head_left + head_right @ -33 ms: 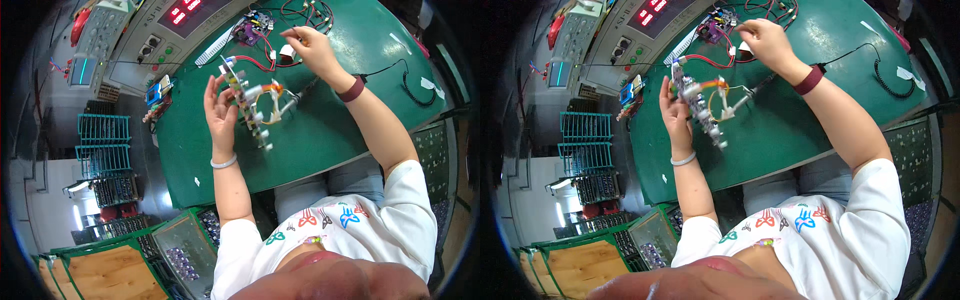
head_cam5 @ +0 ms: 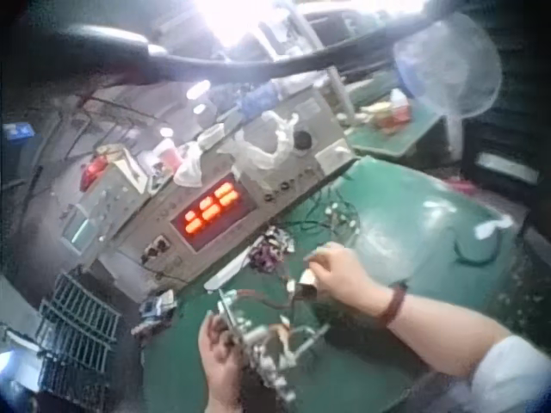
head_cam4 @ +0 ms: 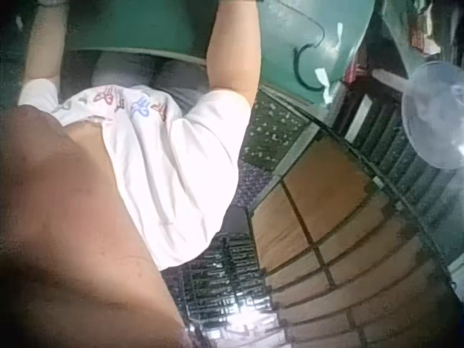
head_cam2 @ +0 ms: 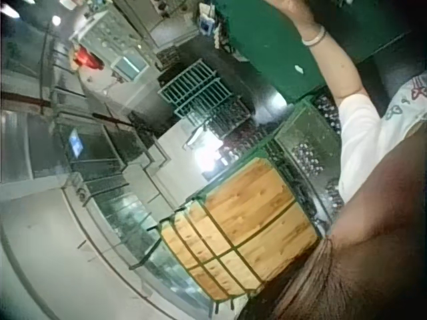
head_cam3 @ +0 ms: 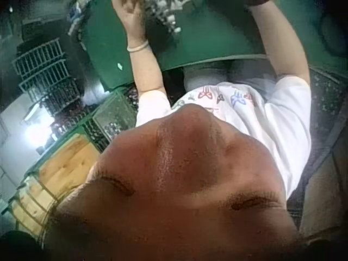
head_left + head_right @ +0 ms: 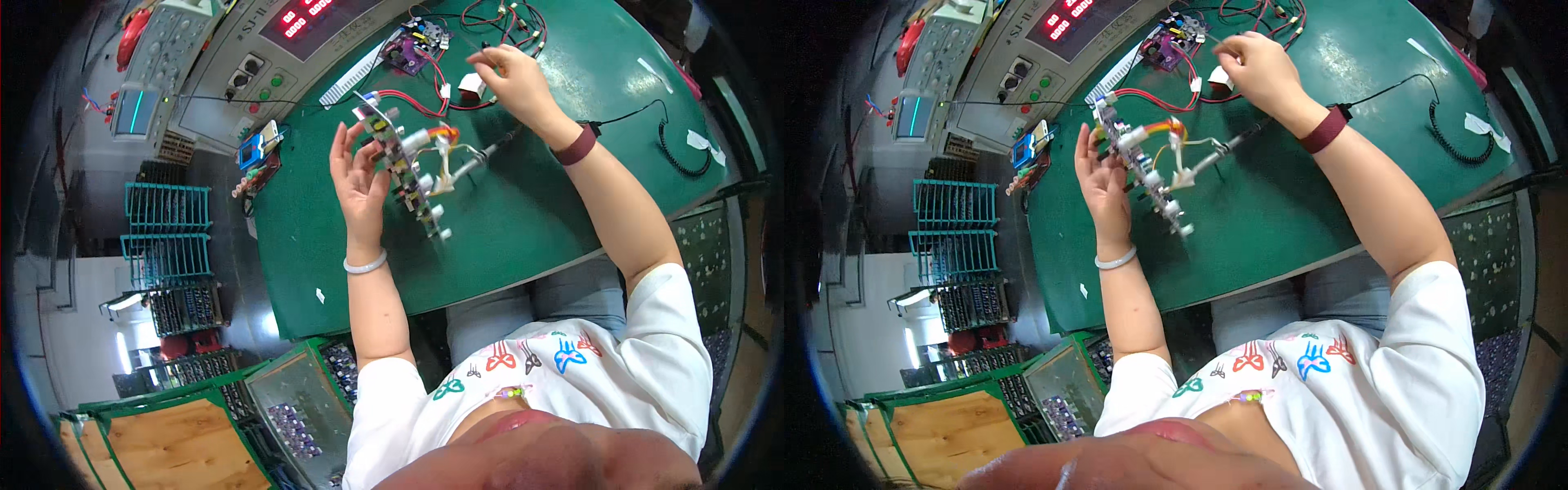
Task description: Testing and troubleshooting a printed circuit board component using a digital probe and test equipment.
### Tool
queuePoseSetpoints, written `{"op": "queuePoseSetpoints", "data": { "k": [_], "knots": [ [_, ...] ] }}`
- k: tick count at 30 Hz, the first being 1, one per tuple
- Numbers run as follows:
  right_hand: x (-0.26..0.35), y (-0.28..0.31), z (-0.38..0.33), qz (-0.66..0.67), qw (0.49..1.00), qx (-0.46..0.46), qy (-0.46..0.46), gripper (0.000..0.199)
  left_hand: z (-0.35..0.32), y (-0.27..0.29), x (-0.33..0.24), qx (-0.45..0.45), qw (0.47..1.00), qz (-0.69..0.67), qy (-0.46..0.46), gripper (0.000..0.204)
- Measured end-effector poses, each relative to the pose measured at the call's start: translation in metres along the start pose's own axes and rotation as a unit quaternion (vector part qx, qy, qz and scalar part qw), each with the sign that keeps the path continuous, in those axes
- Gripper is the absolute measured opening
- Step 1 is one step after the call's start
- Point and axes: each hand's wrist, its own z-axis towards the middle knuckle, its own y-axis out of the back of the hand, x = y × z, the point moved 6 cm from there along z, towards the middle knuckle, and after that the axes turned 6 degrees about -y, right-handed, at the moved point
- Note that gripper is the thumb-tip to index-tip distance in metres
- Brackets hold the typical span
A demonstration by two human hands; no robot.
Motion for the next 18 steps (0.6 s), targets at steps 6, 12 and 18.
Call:
{"op": "queuePoseSetpoints", "data": {
  "k": [6, 12, 18],
  "knots": [
    [0.005, -0.034, -0.012, -0.21, 0.973, 0.097, 0.024, 0.034, -0.002, 0.026, 0.002, -0.045, 0.993, 0.092, -0.066, 0.103],
    [-0.003, -0.037, -0.003, -0.253, 0.957, 0.129, 0.063, 0.019, -0.004, 0.035, 0.003, -0.1, 0.958, 0.241, -0.12, 0.107],
    [0.002, -0.037, -0.002, -0.272, 0.953, 0.112, 0.069, 0.02, -0.003, 0.033, -0.005, -0.107, 0.951, 0.255, -0.141, 0.103]
  ]
}}
